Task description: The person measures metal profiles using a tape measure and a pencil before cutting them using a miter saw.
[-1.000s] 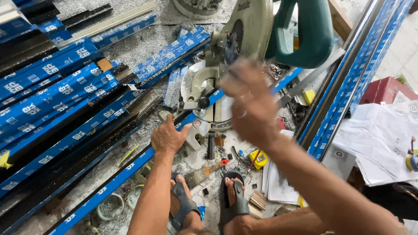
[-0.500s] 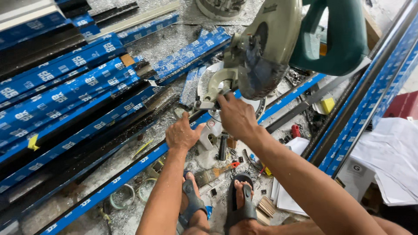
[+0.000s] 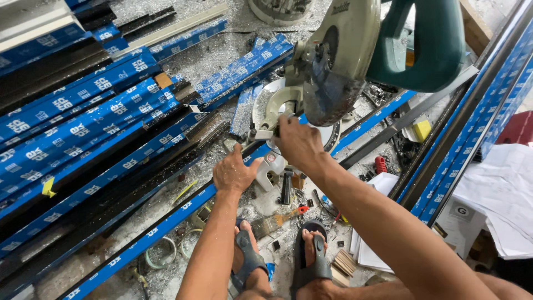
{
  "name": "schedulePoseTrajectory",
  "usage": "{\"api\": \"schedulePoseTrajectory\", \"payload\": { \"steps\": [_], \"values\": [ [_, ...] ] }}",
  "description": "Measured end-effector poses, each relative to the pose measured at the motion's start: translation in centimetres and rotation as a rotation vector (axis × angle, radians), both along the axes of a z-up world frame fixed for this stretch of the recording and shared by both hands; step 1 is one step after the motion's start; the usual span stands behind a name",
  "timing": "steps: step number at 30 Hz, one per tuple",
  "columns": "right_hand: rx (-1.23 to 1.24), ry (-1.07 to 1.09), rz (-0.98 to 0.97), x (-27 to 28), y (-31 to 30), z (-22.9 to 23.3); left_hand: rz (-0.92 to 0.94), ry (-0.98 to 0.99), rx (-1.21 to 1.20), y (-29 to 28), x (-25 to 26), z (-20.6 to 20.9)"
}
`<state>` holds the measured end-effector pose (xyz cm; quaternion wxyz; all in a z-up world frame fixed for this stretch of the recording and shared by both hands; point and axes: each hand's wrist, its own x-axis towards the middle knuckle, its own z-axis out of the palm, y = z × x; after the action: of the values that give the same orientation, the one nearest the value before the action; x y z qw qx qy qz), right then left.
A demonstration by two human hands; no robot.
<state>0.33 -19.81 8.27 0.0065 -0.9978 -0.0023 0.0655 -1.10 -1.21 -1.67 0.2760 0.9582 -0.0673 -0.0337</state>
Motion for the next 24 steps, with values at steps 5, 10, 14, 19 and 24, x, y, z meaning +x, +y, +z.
{"api": "schedulePoseTrajectory", "payload": {
  "steps": [5, 10, 14, 19, 24],
  "values": [
    [-0.016, 0.095, 0.031, -0.3, 0.1, 1.1, -0.003, -0.003, -0.008, -0.1, 0.3, 0.3],
    [0.013, 0.092, -0.023, -0.9, 0.1, 1.5, -0.008, -0.011, -0.005, -0.2, -0.4, -0.2],
    [-0.054, -0.046, 0.099, -0.9, -0.7, -0.1, 0.004, -0.001, -0.01, -0.4, -0.3, -0.2],
    [0.002, 0.097, -0.012, -1.0, 1.0, 3.5, 0.008, -0.021, 0.006, -0.3, 0.2, -0.2],
    [0.126, 0.029, -0.017, -2.7, 1.6, 7.8, -0.019, 0.043, -0.013, 0.0, -0.1, 1.0]
  ]
}}
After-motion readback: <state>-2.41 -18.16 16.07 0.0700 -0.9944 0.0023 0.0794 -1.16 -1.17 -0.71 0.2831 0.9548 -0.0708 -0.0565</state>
